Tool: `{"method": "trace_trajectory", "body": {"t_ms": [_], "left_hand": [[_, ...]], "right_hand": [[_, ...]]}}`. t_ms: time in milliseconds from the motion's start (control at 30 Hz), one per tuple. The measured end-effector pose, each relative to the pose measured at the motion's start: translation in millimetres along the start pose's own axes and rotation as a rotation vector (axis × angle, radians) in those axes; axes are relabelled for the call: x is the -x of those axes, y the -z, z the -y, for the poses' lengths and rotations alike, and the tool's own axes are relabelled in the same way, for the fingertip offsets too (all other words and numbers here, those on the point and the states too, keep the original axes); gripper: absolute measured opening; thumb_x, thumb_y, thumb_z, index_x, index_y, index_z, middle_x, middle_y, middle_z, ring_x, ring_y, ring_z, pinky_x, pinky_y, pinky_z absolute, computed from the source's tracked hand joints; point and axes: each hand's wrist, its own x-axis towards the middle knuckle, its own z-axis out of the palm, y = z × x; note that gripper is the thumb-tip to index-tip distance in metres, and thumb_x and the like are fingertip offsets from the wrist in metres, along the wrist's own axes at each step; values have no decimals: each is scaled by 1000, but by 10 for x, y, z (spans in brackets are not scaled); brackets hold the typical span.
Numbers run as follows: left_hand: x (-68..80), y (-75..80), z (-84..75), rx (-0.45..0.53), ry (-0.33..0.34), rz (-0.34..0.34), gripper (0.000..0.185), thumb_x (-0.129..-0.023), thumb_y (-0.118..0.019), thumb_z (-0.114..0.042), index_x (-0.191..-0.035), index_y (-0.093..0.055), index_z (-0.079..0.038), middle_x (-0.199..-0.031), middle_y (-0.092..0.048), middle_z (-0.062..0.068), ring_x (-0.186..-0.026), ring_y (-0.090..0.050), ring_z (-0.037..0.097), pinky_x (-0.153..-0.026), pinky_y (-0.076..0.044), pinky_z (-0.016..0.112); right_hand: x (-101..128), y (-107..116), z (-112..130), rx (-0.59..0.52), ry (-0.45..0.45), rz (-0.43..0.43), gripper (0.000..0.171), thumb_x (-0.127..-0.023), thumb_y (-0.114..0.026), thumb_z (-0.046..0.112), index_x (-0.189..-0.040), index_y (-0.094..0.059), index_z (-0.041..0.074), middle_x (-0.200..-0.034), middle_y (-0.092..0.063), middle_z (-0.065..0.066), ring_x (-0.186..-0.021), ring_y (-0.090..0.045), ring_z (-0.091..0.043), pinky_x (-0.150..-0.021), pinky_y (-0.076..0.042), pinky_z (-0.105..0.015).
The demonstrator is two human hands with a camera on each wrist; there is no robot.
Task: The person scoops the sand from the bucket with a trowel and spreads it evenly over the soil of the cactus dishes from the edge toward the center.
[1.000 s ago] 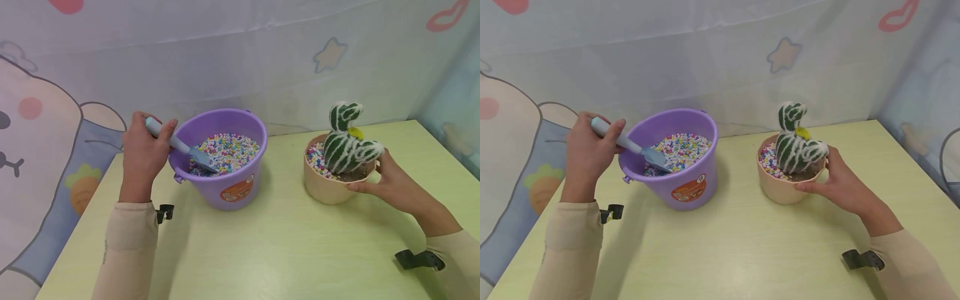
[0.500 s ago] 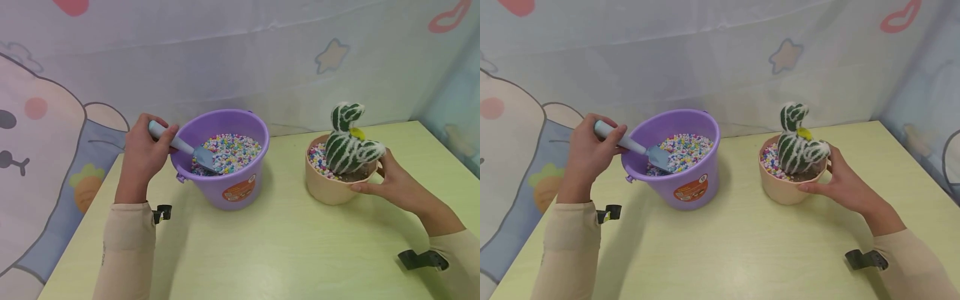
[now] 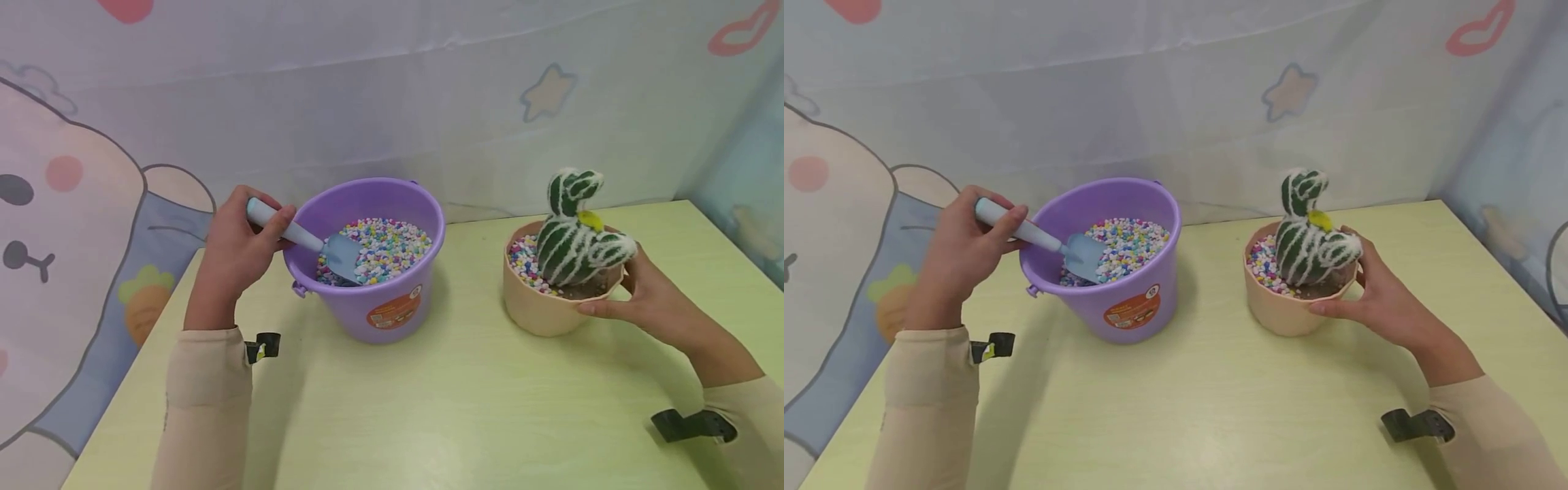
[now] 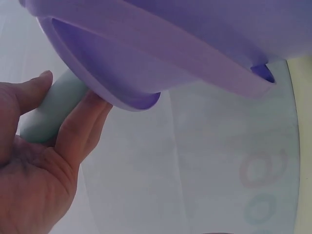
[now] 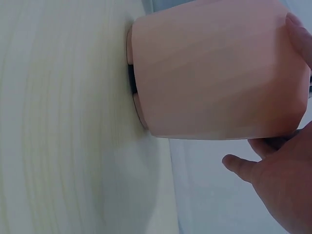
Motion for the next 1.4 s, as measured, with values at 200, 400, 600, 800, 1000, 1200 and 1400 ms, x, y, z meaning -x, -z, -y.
{"method": "trace_trajectory", "body": {"t_ms": [200,400,600,800,1000,1200,1400], "left_hand": [[-20,9,-23,-61,43,18,42,-99,-60,-27,-115,-40,6,-100,-52,18,-85,-70,21,-77,-60,26],[-31,3,-53,-127,61,18,49,-98,-61,-35,-114,-41,6,-98,-55,17,-85,-72,26,-74,-60,25],[-2,3,-25,-71,39,33,40,-100,-60,-25,-113,-41,7,-101,-55,19,-85,-71,24,-77,-60,26],[2,24,27,-22,-21,53,30,-101,-58,-19,-111,-43,6,-102,-56,20,-85,-67,19,-78,-59,25],[8,34,22,29,-21,70,26,-103,-52,-18,-112,-42,5,-108,-52,19,-95,-65,24,-86,-57,30],[24,-3,-13,-39,-1,30,28,-103,-52,-16,-112,-42,8,-105,-52,19,-90,-64,25,-81,-59,26],[5,-102,-30,-131,24,-48,36,-102,-53,-27,-114,-43,5,-100,-57,18,-83,-69,27,-69,-58,22]], "right_hand": [[9,6,-16,21,-6,-9,113,-81,-78,-4,-158,0,22,-162,-1,-16,-146,4,-38,-105,-1,-78],[9,-3,-21,23,2,8,113,-82,-76,-5,-158,3,23,-161,-4,-17,-144,-3,-42,-108,-3,-75],[4,17,-5,63,9,23,111,-83,-76,-4,-158,-3,31,-161,-14,-6,-145,-16,-24,-119,-17,-36],[-17,5,4,72,24,19,108,-82,-77,-5,-157,-11,34,-159,-21,2,-135,-25,-4,-97,-27,-9],[-16,9,-2,61,34,17,109,-81,-76,-7,-157,-11,33,-156,-24,2,-134,-27,-6,-94,-30,-6],[-3,-19,-7,65,17,-1,108,-81,-77,-6,-157,-10,31,-156,-23,0,-133,-27,-6,-104,-26,-16],[8,-28,-21,49,-17,-10,106,-81,-78,-4,-156,-8,24,-154,-18,-12,-139,-20,-25,-110,-13,-68]]}}
